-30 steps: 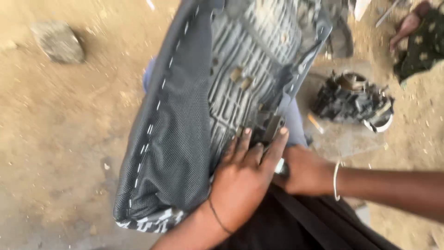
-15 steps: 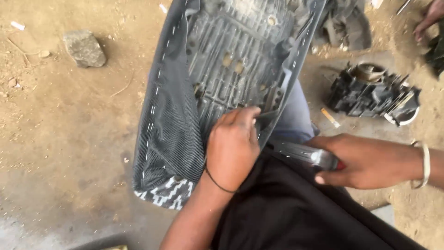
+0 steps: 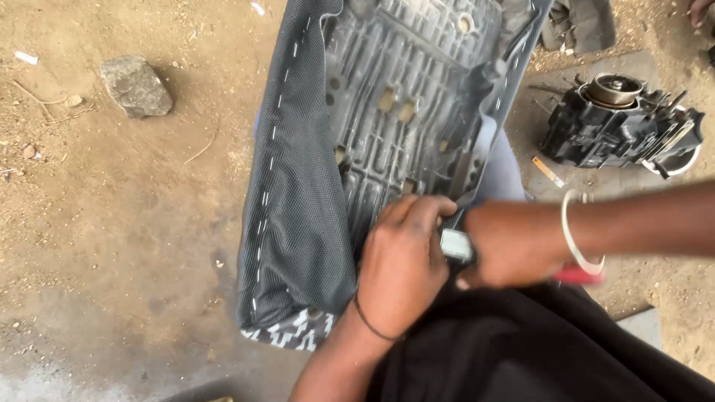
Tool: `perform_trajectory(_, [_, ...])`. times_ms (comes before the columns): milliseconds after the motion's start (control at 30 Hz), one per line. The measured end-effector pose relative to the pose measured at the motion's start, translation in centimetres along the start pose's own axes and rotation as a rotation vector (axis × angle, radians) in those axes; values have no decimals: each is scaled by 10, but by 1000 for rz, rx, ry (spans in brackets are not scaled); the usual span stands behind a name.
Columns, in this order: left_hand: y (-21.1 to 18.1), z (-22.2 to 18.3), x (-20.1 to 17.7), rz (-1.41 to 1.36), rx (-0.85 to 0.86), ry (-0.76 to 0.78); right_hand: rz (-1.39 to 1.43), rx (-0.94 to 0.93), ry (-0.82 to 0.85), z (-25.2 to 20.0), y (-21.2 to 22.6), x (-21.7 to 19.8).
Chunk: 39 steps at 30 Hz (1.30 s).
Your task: The person sits on the ground with a motorcycle floorboard panel on their lap, stretching a black fabric cover over its underside. They tuck and press the fabric edges around the panel, trim off excess material with scissors, and press the trimmed edges down by hand.
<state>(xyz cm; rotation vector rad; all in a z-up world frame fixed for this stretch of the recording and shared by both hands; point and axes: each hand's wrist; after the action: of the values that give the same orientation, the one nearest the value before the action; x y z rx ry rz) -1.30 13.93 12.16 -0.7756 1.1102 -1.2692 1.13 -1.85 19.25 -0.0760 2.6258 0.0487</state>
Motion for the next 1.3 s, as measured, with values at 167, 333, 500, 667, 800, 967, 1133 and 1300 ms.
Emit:
perform_trajectory(167, [7,-7,-2,15,27,45,130,22,-181,8,-1,38])
perform_trajectory(333, [9,-2,-9,41,98,38,306,-17,-506,14,-2,41])
perform_trajectory(500, [1,9,-18,32,31,68,282,-36,-412,1,-5,26])
perform_trajectory(667, [-10,22,-13,41,-25,35,298,-249,-148,-14,-52,11])
perform_trajectory(800, [-5,26,-8,110,-43,50,389,-183,-192,-28,-96,19])
perform_trajectory(967, [-4,23,-4,160,17,42,359,-152,-307,-25,-112,21])
perform_trajectory(1133, [-11,26,-4,155,-8,44,321,-181,-286,1,-90,1])
perform_trajectory(1300, [-10,18,-8,90,-11,91,132,-100,-95,17,-64,-31])
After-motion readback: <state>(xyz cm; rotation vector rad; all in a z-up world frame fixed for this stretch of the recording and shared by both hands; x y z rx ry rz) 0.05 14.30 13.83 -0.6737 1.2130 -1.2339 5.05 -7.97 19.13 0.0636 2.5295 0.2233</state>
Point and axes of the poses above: each hand's wrist, its own z-axis towards the middle knuckle, its own x-axis out of the palm, y = z × x, and after that the axes turned 13 degrees about -y, right-handed
